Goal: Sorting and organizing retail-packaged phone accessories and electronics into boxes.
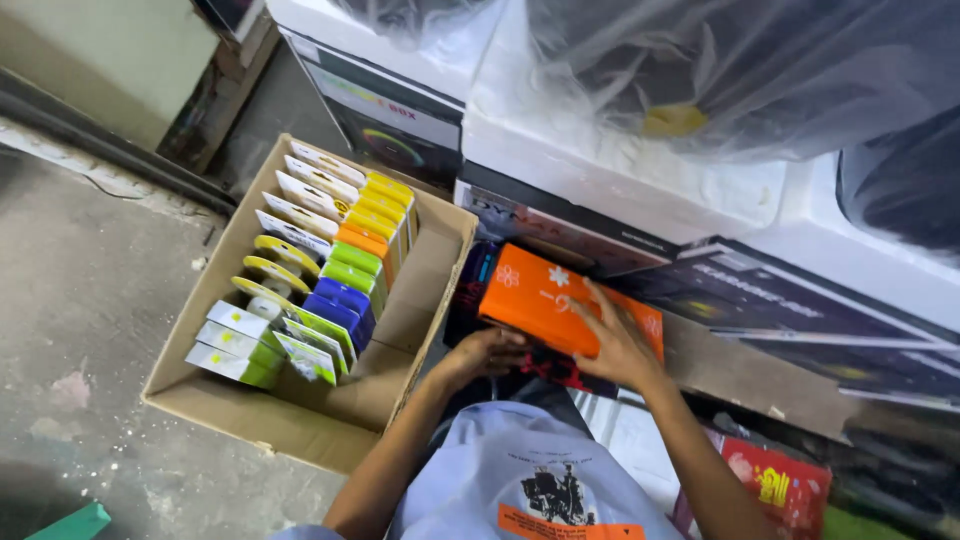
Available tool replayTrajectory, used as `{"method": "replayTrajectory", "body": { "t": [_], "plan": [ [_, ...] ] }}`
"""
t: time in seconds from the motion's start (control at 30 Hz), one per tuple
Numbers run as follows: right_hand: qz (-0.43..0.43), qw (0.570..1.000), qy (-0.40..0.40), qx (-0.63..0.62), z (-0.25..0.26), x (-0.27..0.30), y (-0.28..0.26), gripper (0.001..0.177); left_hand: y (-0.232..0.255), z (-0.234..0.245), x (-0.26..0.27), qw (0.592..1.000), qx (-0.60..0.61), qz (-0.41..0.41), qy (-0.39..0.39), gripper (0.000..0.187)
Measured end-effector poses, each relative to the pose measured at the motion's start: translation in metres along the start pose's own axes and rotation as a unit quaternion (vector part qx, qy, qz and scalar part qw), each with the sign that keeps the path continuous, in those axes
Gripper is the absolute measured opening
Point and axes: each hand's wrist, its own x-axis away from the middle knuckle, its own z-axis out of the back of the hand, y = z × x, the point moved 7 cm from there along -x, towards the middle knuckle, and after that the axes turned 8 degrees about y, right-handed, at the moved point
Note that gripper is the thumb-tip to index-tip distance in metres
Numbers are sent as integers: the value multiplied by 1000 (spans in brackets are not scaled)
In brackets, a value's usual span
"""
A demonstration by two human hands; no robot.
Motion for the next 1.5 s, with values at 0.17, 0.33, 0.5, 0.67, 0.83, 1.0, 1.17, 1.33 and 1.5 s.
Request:
{"method": "replayTrajectory", "body": {
  "t": [0.17,0.33,0.5,0.67,0.83,1.0,1.17,1.33,1.5],
  "plan": [
    [-18,994,101,-44,43,8,5,66,47,-11,3,967,-82,-231,65,29],
    [-23,969,246,-9,84,3,14,45,112,-45,46,858,-242,-412,188,24],
    [-58,930,361,42,102,4,4,25,137,-93,50,714,-499,-432,234,31],
    [-162,913,375,12,76,16,38,16,107,-94,-44,640,-653,-364,178,40],
    [-201,908,365,-46,69,24,47,21,94,-126,-92,575,-755,-298,103,67],
    [-167,927,323,-96,73,28,29,11,74,-138,-117,425,-856,-287,68,87],
    [-118,941,301,-103,71,32,17,15,72,-147,-115,399,-860,-317,27,53],
    [-100,961,236,-107,70,35,4,24,82,-142,-89,400,-849,-343,34,21],
    [-68,969,192,-139,81,33,-22,35,129,-153,42,422,-705,-561,97,23]
  ]
}}
